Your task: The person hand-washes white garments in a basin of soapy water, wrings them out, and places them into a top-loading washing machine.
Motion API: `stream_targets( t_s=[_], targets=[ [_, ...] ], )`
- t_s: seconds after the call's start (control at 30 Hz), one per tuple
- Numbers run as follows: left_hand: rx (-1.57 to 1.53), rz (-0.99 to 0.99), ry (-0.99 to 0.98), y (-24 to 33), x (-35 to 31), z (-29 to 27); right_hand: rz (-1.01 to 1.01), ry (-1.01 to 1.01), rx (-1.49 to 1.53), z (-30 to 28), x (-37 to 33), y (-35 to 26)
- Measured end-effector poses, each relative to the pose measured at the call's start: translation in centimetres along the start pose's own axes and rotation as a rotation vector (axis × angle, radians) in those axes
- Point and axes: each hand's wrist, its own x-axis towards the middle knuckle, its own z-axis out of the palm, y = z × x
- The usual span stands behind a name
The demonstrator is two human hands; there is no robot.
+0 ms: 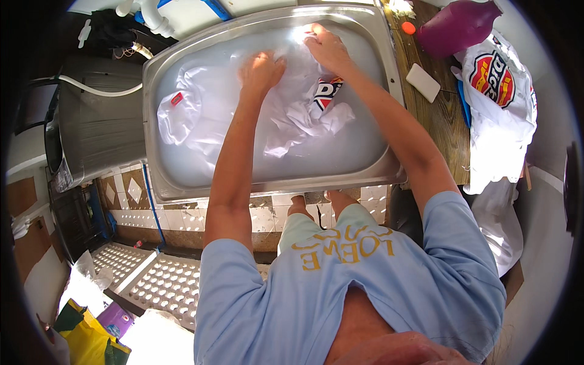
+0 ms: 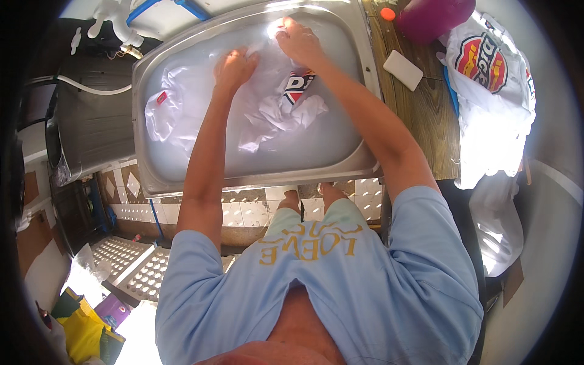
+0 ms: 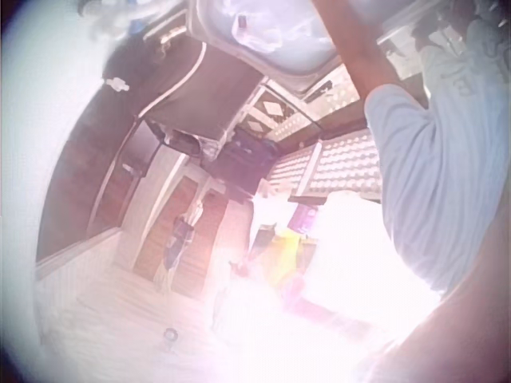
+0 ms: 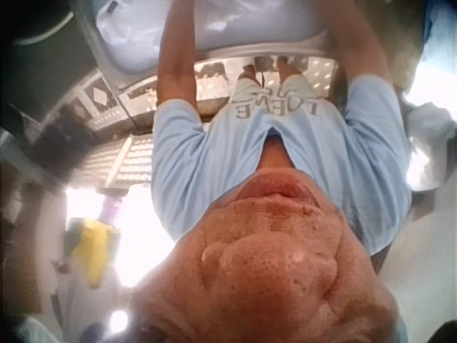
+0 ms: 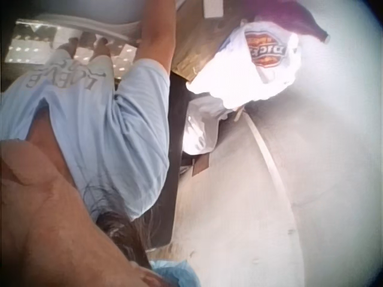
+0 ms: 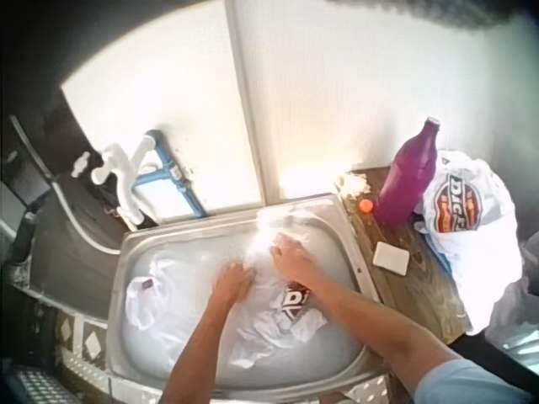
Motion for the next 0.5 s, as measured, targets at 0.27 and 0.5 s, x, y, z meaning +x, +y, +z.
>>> stream_targets(
  t_s=[0.27, 0.5],
  targets=[
    [-0.494, 0.32, 0.28, 5.6, -1.2, -9.2, -0.527, -0.126, 0.408, -2.8, -1.1, -5.0],
    [-0.704, 0.238, 0.292, 2.8, -6.8, -1.2, -0.765, -0.127, 0.244, -9.8, 0.0, -13.7]
  ],
)
